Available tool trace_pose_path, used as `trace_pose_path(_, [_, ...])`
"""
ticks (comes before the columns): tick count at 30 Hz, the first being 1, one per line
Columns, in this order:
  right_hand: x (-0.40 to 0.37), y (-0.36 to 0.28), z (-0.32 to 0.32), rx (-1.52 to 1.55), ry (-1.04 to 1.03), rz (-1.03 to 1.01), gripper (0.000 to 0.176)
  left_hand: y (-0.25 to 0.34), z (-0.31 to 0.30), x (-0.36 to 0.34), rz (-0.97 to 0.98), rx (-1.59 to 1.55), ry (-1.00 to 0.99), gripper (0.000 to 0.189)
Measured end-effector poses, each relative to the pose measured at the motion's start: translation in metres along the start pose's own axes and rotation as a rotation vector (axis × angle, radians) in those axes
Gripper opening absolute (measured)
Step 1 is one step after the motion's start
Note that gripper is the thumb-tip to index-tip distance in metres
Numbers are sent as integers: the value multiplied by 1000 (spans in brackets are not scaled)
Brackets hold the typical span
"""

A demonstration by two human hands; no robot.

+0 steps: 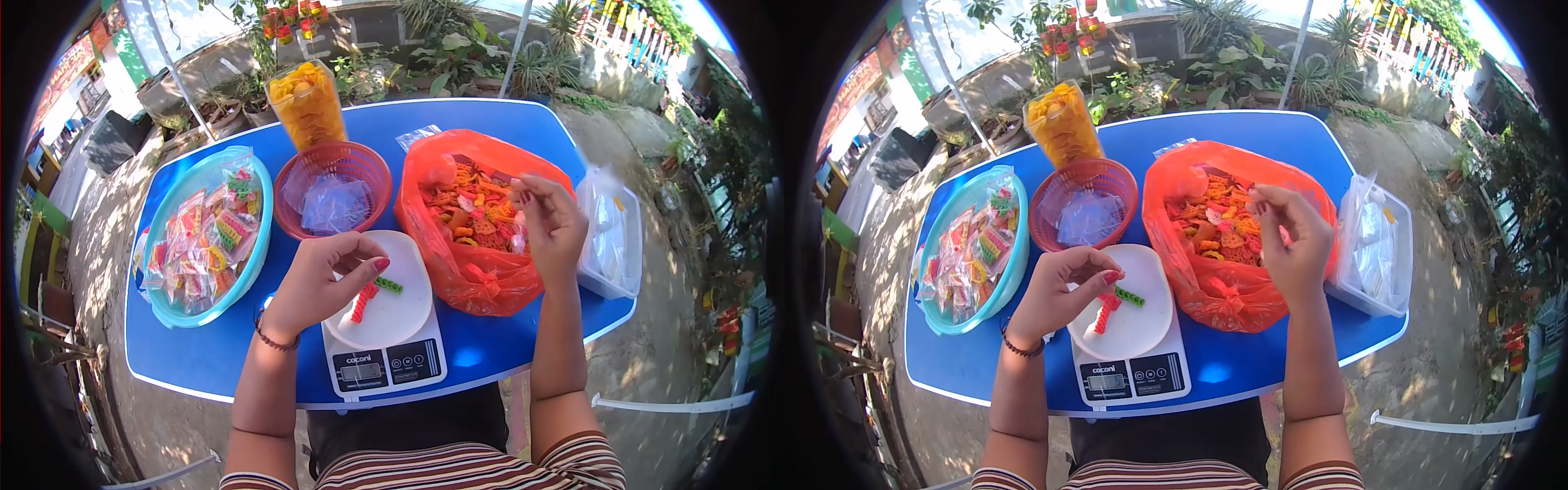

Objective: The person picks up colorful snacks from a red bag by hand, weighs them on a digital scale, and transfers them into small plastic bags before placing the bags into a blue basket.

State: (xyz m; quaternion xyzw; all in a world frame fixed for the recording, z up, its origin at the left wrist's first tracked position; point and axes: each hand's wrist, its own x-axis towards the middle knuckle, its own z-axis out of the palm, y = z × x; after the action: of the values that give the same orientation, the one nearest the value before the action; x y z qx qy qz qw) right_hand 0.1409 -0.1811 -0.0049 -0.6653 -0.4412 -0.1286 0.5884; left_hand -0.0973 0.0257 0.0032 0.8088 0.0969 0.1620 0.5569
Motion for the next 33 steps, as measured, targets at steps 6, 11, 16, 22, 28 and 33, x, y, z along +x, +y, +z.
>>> trace_pose_path(6, [6,23,-22,-130,-213,50,26,25,31,45,302,296,-168,18])
trace_pose_path(11, [-11,38,-8,-583,-305,-68,24,16,69,91,419,444,-216,21])
trace_pose_path(16, [-17,42,-16,-680,-414,59,16,2,93,117,355,520,-197,22])
trace_pose_path(22, [-13,32,-18,-236,-154,279,16,2,103,120,341,291,-34,26])
trace_pose_path(28, [-19,28,-21,-734,-461,105,25,1,100,114,352,415,-171,28])
trace_pose_path(33, [-18,26,-23,-594,-412,216,28,-2,99,109,326,456,-230,33])
